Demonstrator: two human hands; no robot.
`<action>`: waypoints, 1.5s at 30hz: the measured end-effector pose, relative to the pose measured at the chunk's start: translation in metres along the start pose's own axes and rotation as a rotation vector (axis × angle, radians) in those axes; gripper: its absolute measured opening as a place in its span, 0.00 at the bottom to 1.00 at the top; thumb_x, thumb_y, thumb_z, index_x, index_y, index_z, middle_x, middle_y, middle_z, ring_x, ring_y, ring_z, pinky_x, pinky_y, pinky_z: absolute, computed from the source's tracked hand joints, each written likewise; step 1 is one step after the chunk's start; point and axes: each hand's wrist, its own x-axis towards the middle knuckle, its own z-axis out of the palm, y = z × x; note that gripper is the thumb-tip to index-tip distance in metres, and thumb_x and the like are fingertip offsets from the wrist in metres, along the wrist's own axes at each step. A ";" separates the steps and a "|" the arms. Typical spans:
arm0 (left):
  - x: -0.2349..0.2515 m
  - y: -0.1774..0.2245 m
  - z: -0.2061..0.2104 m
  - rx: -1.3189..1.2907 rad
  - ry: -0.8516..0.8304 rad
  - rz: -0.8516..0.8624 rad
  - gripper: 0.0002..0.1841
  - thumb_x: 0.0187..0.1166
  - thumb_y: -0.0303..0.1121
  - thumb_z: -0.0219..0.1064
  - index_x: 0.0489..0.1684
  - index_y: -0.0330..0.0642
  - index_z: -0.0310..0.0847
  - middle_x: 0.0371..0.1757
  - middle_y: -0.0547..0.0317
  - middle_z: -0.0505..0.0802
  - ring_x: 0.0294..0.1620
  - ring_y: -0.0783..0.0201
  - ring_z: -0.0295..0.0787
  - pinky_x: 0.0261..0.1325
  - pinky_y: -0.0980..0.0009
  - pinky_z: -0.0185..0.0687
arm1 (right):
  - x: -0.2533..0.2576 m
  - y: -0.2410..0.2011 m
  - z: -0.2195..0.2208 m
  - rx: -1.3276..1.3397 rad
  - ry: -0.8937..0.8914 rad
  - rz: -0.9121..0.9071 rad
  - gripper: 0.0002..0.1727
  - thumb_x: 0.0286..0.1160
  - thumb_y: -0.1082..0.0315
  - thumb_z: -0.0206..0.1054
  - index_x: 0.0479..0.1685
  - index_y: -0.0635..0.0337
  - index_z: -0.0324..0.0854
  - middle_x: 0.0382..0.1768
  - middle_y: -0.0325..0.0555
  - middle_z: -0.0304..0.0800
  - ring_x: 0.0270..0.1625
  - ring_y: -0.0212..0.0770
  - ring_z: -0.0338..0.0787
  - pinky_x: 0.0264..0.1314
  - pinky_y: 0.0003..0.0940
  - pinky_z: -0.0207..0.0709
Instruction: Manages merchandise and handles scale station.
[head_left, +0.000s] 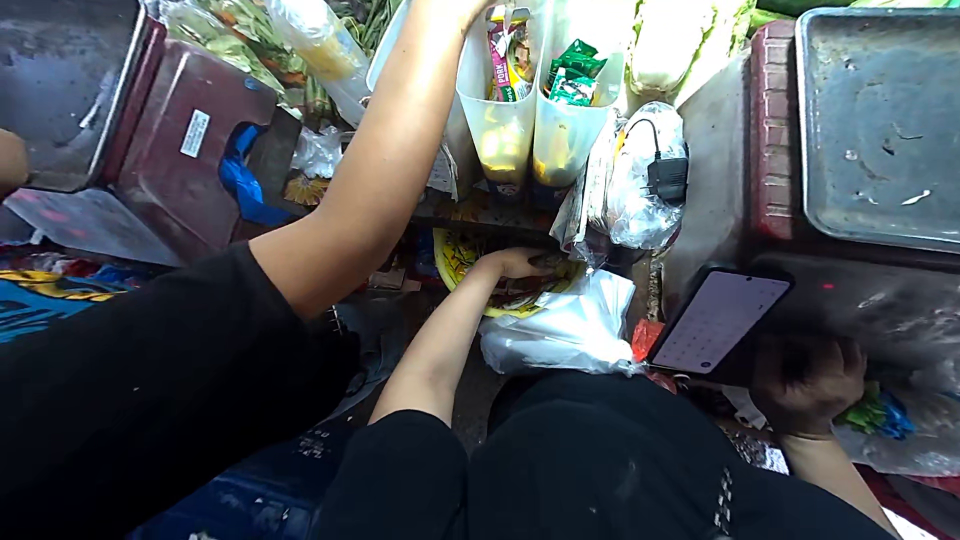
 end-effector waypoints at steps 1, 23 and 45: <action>0.003 0.003 0.004 0.001 0.047 -0.018 0.32 0.88 0.50 0.61 0.87 0.41 0.66 0.81 0.37 0.78 0.85 0.42 0.71 0.87 0.41 0.58 | 0.000 0.000 0.000 0.001 -0.001 0.005 0.19 0.82 0.56 0.61 0.34 0.65 0.81 0.33 0.62 0.84 0.43 0.57 0.84 0.55 0.45 0.73; -0.020 0.007 -0.004 0.048 -0.033 -0.127 0.47 0.72 0.51 0.79 0.91 0.42 0.60 0.79 0.38 0.80 0.81 0.42 0.75 0.84 0.40 0.64 | 0.000 0.000 0.000 -0.024 0.000 0.014 0.20 0.82 0.55 0.61 0.33 0.65 0.82 0.33 0.62 0.86 0.45 0.59 0.87 0.57 0.47 0.74; -0.009 0.029 0.035 -0.310 0.292 -0.048 0.24 0.93 0.45 0.53 0.75 0.34 0.77 0.69 0.35 0.87 0.74 0.44 0.82 0.80 0.43 0.69 | 0.000 -0.002 0.001 -0.020 0.010 0.019 0.20 0.81 0.54 0.61 0.33 0.64 0.82 0.32 0.61 0.85 0.44 0.58 0.86 0.57 0.48 0.73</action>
